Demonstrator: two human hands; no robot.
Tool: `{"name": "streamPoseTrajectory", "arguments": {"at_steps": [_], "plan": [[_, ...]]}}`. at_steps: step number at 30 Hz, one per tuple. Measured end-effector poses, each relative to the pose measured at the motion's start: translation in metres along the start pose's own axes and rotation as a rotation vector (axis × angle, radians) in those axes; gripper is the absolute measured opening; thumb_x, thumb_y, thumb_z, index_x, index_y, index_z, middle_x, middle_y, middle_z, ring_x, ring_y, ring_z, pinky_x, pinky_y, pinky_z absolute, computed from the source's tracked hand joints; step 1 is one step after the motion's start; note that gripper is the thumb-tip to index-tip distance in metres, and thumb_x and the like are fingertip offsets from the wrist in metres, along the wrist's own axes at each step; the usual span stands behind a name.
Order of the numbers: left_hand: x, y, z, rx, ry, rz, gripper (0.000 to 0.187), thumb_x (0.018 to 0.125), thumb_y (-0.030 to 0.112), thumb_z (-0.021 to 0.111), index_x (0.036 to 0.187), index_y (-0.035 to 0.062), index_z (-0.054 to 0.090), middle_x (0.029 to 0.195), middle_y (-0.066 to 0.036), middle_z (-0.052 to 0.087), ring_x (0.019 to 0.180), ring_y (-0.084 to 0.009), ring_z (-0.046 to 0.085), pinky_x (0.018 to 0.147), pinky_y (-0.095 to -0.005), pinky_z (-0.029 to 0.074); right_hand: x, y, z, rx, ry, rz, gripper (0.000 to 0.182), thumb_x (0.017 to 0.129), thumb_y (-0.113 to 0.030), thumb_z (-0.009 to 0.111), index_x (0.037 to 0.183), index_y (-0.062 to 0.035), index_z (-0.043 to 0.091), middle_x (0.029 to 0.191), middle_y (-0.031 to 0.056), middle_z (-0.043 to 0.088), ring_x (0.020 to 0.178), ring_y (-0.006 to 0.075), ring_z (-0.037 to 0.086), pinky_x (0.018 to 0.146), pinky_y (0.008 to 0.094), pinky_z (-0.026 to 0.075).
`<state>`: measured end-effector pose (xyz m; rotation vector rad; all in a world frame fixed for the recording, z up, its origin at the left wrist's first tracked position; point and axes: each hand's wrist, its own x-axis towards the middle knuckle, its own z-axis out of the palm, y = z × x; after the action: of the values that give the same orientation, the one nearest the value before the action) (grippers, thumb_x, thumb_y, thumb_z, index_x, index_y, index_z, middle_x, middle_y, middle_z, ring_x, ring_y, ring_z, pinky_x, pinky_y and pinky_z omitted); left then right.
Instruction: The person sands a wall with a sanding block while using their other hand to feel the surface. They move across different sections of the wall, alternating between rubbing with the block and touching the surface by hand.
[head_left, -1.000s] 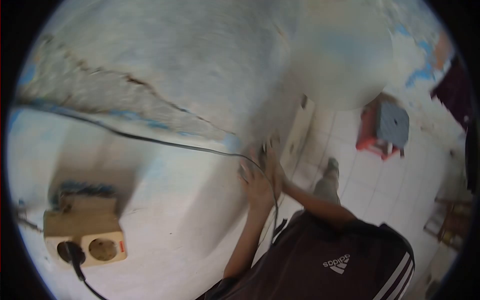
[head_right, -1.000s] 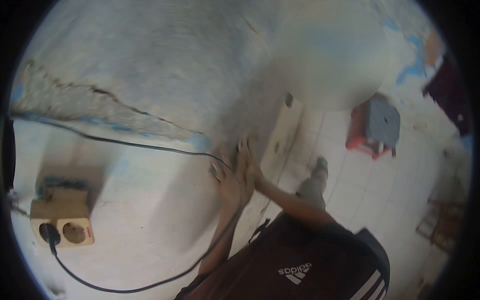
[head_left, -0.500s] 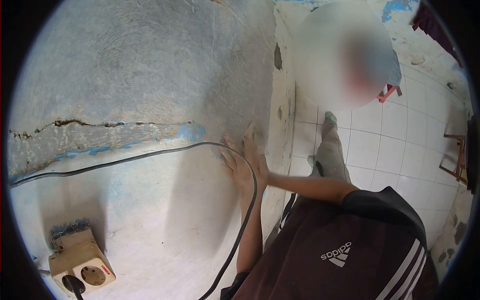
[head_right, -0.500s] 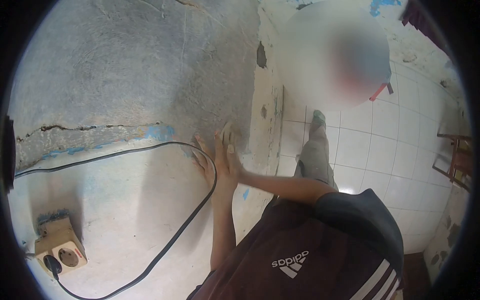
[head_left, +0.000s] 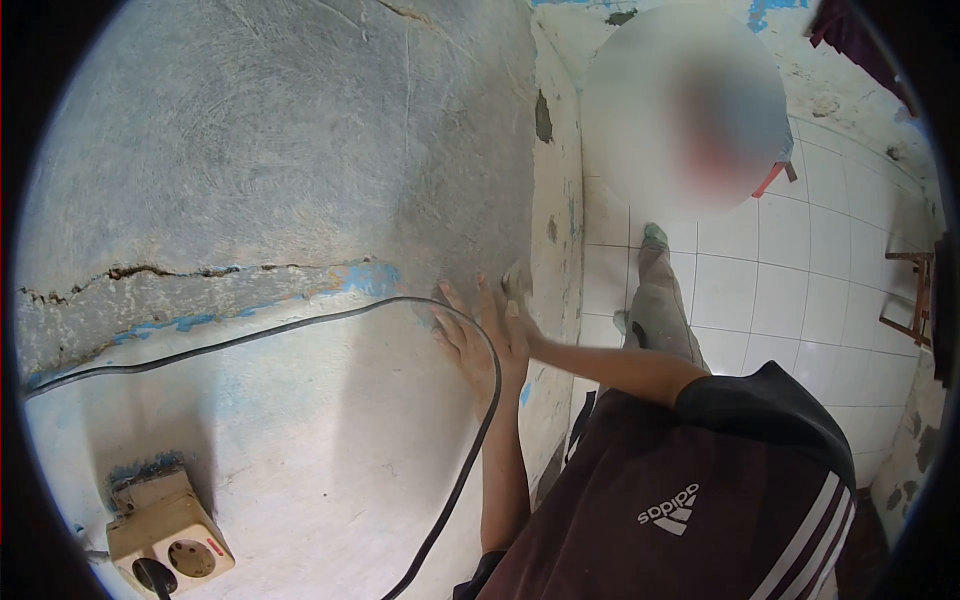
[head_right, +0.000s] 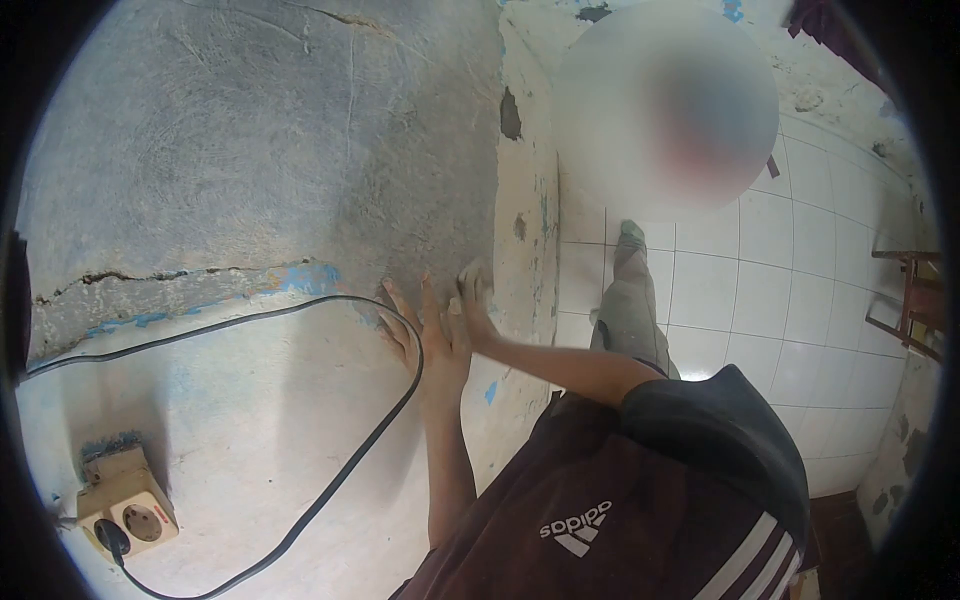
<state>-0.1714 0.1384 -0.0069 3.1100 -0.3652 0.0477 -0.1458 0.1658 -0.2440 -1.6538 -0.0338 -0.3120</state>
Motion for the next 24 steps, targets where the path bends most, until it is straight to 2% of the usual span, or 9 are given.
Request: {"name": "streamPoseTrajectory", "arguments": {"at_steps": [3, 5, 6, 8, 10, 14, 16, 21, 24], "plan": [[0.0, 0.004, -0.005, -0.047, -0.012, -0.023, 0.055, 0.1, 0.042, 0.04, 0.15, 0.0205, 0.035, 0.16, -0.02, 0.009, 0.144, -0.0499, 0.007, 0.114, -0.0626, 0.007, 0.069, 0.005, -0.035, -0.229, -0.042, 0.229, 0.083, 0.091, -0.033, 0.059, 0.148, 0.0059, 0.013, 0.153, 0.0339, 0.008, 0.139, 0.0567, 0.008, 0.113, 0.0618, 0.012], [0.0, 0.006, -0.007, -0.051, -0.021, -0.03, 0.055, 0.1, 0.041, 0.04, 0.15, 0.0204, 0.036, 0.16, -0.02, 0.008, 0.145, -0.0492, 0.005, 0.113, -0.063, 0.006, 0.102, -0.022, -0.062, 0.354, 0.229, 0.572, 0.071, 0.09, -0.026, 0.056, 0.145, 0.0061, 0.023, 0.151, 0.033, 0.017, 0.138, 0.0556, 0.012, 0.113, 0.061, 0.014], [0.001, 0.007, -0.007, -0.056, -0.032, -0.032, 0.054, 0.1, 0.041, 0.04, 0.15, 0.0202, 0.037, 0.16, -0.021, 0.008, 0.145, -0.0485, 0.003, 0.113, -0.0635, 0.005, 0.096, -0.009, -0.051, 0.356, 0.231, 0.569, 0.071, 0.09, -0.026, 0.056, 0.145, 0.0061, 0.023, 0.151, 0.033, 0.017, 0.138, 0.0556, 0.012, 0.113, 0.061, 0.014], [0.003, 0.007, -0.004, -0.037, -0.029, -0.024, 0.054, 0.099, 0.041, 0.041, 0.149, 0.0199, 0.038, 0.16, -0.021, 0.007, 0.146, -0.0476, 0.001, 0.112, -0.0653, 0.004, 0.068, 0.013, -0.024, -0.263, 0.176, 0.133, 0.065, 0.089, -0.024, 0.054, 0.142, 0.0046, 0.03, 0.147, 0.0324, 0.025, 0.137, 0.0545, 0.017, 0.113, 0.06, 0.015], [0.008, 0.013, 0.0, -0.021, -0.028, -0.018, 0.054, 0.099, 0.041, 0.042, 0.149, 0.0196, 0.039, 0.16, -0.021, 0.006, 0.146, -0.0467, -0.002, 0.111, -0.0672, 0.002, 0.02, 0.009, -0.005, -0.422, 0.008, 0.032, 0.065, 0.089, -0.022, 0.054, 0.143, 0.0039, 0.029, 0.146, 0.0326, 0.025, 0.136, 0.0537, 0.019, 0.113, 0.0593, 0.017], [0.016, 0.014, 0.007, 0.077, -0.036, 0.022, 0.056, 0.099, 0.042, 0.043, 0.149, 0.0178, 0.038, 0.159, -0.024, 0.007, 0.145, -0.0497, 0.003, 0.108, -0.0719, 0.007, -0.011, 0.001, 0.002, -0.162, 0.006, 0.059, 0.067, 0.088, -0.022, 0.054, 0.144, 0.003, 0.027, 0.149, 0.0307, 0.02, 0.134, 0.0539, 0.024, 0.11, 0.0611, 0.023], [0.017, 0.013, 0.008, 0.033, -0.021, 0.039, 0.056, 0.099, 0.042, 0.042, 0.149, 0.0178, 0.038, 0.159, -0.024, 0.005, 0.145, -0.0496, 0.001, 0.108, -0.072, 0.006, 0.032, 0.018, -0.015, -0.608, -0.156, 0.127, 0.069, 0.086, -0.021, 0.056, 0.144, 0.0033, 0.027, 0.149, 0.0292, 0.02, 0.131, 0.0546, 0.027, 0.108, 0.06, 0.028], [0.018, 0.017, 0.004, 0.001, -0.035, 0.014, 0.054, 0.1, 0.041, 0.041, 0.148, 0.0168, 0.04, 0.159, -0.025, 0.008, 0.144, -0.0506, -0.001, 0.108, -0.0719, 0.007, 0.1, 0.013, -0.069, -0.221, -0.011, 0.322, 0.067, 0.087, -0.019, 0.056, 0.143, 0.0042, 0.029, 0.146, 0.0355, 0.022, 0.13, 0.0556, 0.028, 0.109, 0.0556, 0.03], [0.021, 0.021, 0.005, 0.023, -0.03, 0.014, 0.056, 0.097, 0.042, 0.046, 0.147, 0.0169, 0.041, 0.158, -0.025, 0.009, 0.144, -0.051, 0.001, 0.108, -0.0722, 0.008, 0.058, 0.018, -0.035, -0.499, -0.083, 0.144, 0.066, 0.089, -0.022, 0.054, 0.145, 0.0025, 0.028, 0.148, 0.0365, 0.017, 0.135, 0.0524, 0.025, 0.111, 0.0555, 0.027]]}}
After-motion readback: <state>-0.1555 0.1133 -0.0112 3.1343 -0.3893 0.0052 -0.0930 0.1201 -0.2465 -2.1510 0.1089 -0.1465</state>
